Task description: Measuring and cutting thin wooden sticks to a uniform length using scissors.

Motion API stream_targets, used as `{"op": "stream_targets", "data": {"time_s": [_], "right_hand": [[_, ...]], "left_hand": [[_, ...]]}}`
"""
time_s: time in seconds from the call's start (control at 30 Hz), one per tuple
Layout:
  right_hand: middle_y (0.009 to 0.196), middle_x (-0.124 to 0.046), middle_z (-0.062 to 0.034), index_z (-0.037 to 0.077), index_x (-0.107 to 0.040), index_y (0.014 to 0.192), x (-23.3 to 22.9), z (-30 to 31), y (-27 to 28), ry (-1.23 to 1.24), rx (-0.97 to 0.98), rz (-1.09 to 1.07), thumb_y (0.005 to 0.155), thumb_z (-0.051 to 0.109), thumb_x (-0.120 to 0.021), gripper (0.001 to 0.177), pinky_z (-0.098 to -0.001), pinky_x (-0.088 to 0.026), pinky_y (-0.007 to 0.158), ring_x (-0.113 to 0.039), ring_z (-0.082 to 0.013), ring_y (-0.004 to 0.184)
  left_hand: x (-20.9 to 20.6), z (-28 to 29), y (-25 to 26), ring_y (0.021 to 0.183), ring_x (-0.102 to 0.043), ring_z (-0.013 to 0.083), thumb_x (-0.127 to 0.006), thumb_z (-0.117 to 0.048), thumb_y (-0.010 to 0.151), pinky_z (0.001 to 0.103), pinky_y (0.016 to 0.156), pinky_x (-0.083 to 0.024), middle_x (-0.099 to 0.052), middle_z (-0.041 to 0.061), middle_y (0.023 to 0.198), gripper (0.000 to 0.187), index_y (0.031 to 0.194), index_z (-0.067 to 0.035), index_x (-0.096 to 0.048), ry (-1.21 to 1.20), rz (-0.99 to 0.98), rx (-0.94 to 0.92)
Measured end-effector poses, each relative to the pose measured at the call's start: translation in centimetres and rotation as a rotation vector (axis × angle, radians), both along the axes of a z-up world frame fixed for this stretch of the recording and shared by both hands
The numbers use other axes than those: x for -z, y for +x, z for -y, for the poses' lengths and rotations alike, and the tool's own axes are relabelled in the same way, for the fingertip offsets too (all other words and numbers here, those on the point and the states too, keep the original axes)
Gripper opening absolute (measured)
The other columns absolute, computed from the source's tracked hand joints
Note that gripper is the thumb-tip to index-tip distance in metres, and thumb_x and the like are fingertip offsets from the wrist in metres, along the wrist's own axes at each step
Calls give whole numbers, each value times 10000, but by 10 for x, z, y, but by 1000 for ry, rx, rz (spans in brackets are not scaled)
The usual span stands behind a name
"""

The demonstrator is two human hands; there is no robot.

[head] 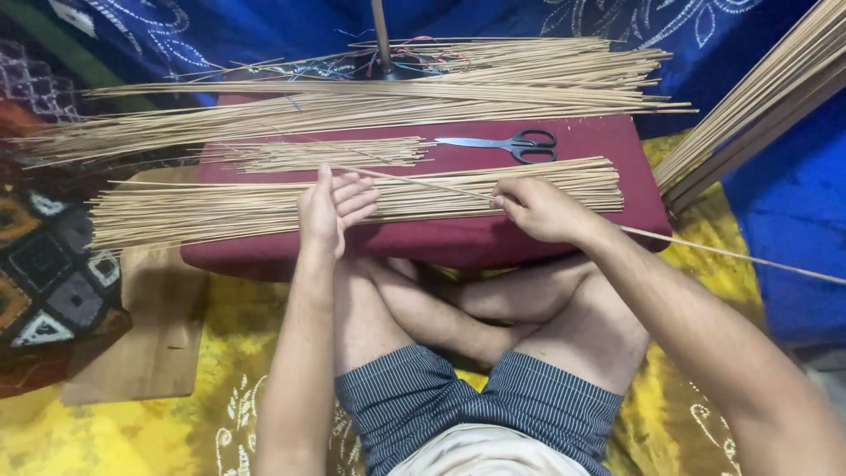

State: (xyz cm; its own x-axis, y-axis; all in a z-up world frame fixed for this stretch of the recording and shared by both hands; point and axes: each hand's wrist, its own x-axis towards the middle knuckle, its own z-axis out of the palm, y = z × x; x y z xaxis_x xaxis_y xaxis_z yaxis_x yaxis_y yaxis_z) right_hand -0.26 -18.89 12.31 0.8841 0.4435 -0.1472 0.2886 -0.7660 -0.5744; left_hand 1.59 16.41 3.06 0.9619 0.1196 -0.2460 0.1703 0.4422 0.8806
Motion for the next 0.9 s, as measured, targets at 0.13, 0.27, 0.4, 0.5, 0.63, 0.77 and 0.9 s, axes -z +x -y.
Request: {"op": "stream_targets", "data": {"time_s": [0.13, 0.27, 0.4, 0.5, 0.63, 0.77, 0.9], "right_hand": [[874, -746, -223, 54, -715, 1021, -14, -12, -5, 19, -18, 71, 1015, 145, -526, 211, -521, -539, 822, -719, -448, 926], [945, -750, -214, 54, -690, 1065, -10, -24, -8, 2, -109, 160, 999, 106, -513, 196, -524, -553, 860, -713, -450, 995], [983, -738, -192, 76, -668, 1119, -3, -37, -11, -24, -177, 239, 956, 54, -500, 235, -516, -556, 888, -709, -430, 1019], [985, -739, -212, 58, -669, 1071, -12, -35, -19, -48, -170, 221, 975, 84, -515, 184, -520, -558, 875, -709, -442, 1016], [994, -735, -218, 51, -665, 1074, -9, -10, -15, -78, -163, 222, 981, 94, -508, 187, -526, -558, 880, -707, -449, 1026], [1011, -735, -248, 21, -685, 1124, -5, 18, -8, -88, -93, 231, 999, 93, -534, 209, -533, -550, 912, -702, -450, 1059], [949, -721, -251, 26, -680, 1056, -8, 25, -8, -110, -62, 288, 996, 129, -561, 168, -546, -553, 865, -700, -468, 1013]], "left_hand": [[-35, 53, -35, 709, -790, 276, -476, -441, 1083, 347, 590, -646, -768, 255, 933, 503, 1153, 24, -656, 398, 90, 82], [-68, 97, -54, 900, -665, 182, -677, -264, 991, 313, 732, -526, -699, -50, 957, 111, 1078, -226, -735, 1332, 853, -66], [-45, 113, -39, 907, -653, 161, -623, -269, 945, 371, 823, -487, -584, -77, 882, 92, 1023, -251, -667, 1678, 929, 122], [-46, 111, -40, 839, -681, 260, -625, -170, 944, 401, 732, -503, -587, 15, 833, 62, 975, -150, -674, 1621, 907, 182], [-48, 84, -40, 819, -685, 271, -617, -184, 962, 406, 710, -513, -589, 14, 814, 75, 956, -157, -686, 1643, 835, 190], [-42, 47, -34, 801, -690, 287, -603, -215, 1010, 420, 711, -528, -595, 20, 807, 118, 959, -158, -692, 1700, 803, 130], [-46, 37, -32, 859, -691, 286, -627, -238, 991, 422, 792, -520, -610, 29, 836, 107, 976, -154, -691, 1691, 818, 177]]}}
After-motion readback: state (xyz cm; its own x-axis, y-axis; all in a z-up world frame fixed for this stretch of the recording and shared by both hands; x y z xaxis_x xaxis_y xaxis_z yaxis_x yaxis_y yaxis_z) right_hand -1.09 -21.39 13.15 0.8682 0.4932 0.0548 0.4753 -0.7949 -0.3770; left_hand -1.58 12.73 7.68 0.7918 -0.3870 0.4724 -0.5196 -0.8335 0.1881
